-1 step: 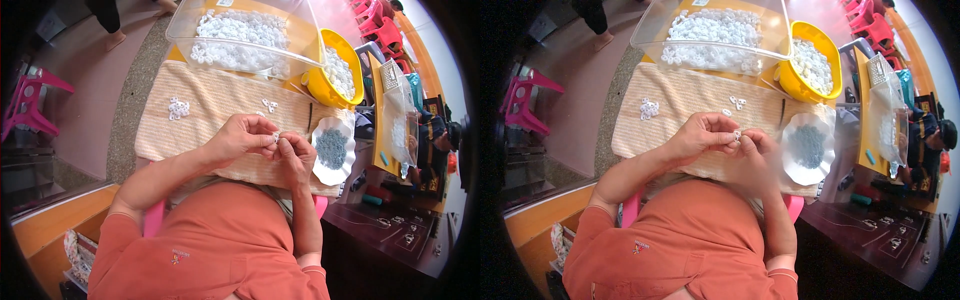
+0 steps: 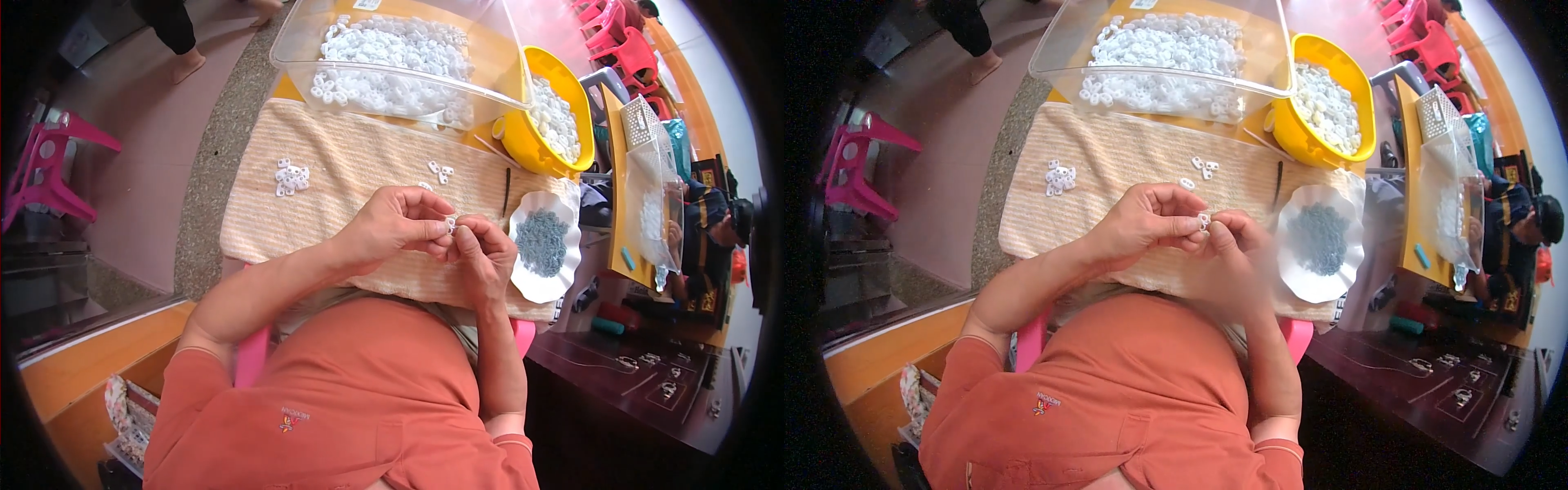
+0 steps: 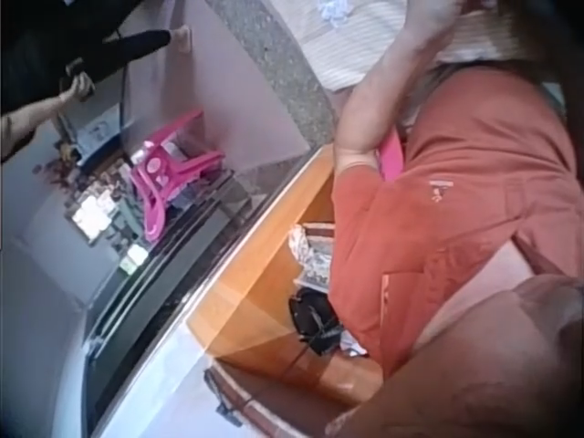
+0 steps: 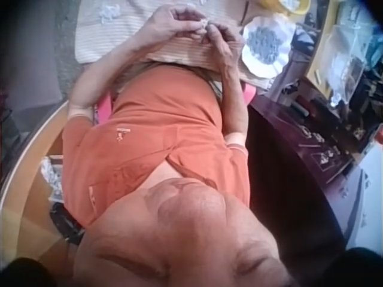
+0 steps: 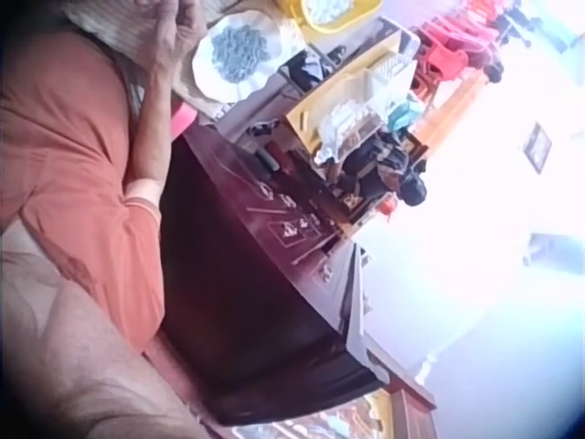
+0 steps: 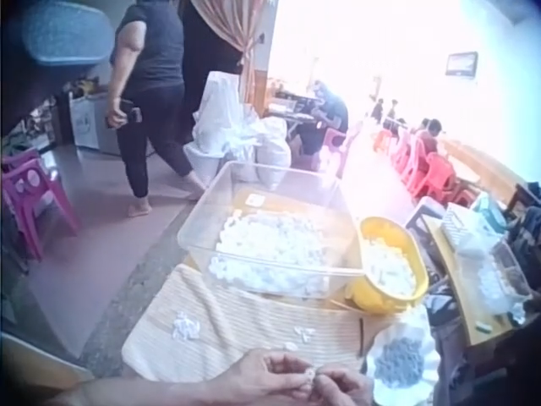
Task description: Assembling small white plastic components by manually inserting blue beads into them.
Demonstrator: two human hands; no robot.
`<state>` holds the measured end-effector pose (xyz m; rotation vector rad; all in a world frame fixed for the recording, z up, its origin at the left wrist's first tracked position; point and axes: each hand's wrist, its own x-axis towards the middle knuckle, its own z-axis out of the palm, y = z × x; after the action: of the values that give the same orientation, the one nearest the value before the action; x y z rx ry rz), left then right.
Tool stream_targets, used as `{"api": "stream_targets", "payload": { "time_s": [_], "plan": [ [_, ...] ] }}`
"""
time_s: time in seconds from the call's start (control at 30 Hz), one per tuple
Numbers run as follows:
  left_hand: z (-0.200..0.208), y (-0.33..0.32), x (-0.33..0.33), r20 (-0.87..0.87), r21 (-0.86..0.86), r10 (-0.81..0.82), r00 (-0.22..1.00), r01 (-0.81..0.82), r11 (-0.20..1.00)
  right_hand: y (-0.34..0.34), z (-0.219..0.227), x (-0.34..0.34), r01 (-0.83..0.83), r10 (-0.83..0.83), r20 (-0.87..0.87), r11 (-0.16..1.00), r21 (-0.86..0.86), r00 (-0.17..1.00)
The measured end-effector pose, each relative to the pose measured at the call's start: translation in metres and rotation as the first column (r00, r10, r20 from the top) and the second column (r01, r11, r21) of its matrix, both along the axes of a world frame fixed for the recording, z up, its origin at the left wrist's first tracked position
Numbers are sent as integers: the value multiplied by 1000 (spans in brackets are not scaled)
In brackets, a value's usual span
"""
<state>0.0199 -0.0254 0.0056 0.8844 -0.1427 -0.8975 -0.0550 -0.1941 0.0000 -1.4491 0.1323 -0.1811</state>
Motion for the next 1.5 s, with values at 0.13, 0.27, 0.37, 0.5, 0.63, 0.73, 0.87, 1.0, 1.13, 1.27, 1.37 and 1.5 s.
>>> {"api": "stream_targets", "payload": {
  "time_s": [0.13, 0.27, 0.37, 0.5, 0.63, 0.73, 0.87, 1.0, 1.13, 1.27, 1.37, 1.5],
  "plan": [
    [-2, 1, 1, 7, 9, -27, 1000, 27, 1000, 0, 0, 0, 0, 3, -43, 998, 63, 999],
    [-2, 2, 0, 5, 9, -21, 1000, 21, 1000, 4, 4, 0, -4, 8, -31, 992, 123, 999],
    [-4, 1, 0, 1, -6, -7, 1000, 7, 1000, 2, 1, -2, -7, 13, -67, 996, 85, 998],
    [-2, 1, -1, -8, 4, 4, 1000, -4, 1000, -1, -4, -3, -19, 20, -33, 999, 30, 999],
    [1, 1, -2, -1, 12, 10, 1000, -10, 1000, 2, -1, -3, -15, 17, -31, 999, 36, 999],
    [2, 2, -3, -6, 23, 5, 1000, -5, 1000, 2, 1, -5, -12, 14, -55, 999, 38, 998],
    [0, 2, -3, 1, 20, 4, 1000, -4, 1000, 4, 4, -4, -23, 23, -27, 1000, -4, 999],
    [1, 1, -4, -6, 27, 14, 1000, -13, 1000, -2, -2, -5, -30, 32, 19, 995, -96, 999],
    [1, 1, -5, -4, 18, 22, 1000, -22, 1000, -6, -5, -5, -30, 47, 71, 974, -223, 996],
    [0, 0, -6, -11, 13, 26, 1000, -26, 1000, -8, -5, -6, -54, 64, 39, 978, -204, 997],
    [1, 0, -6, -3, 21, 18, 1000, -18, 1000, -7, -1, -6, -70, 77, 33, 984, -162, 997],
    [0, 0, -7, 1, 29, 29, 1000, -29, 999, -8, 1, -5, -92, 96, 19, 982, -166, 995]
  ]
}}
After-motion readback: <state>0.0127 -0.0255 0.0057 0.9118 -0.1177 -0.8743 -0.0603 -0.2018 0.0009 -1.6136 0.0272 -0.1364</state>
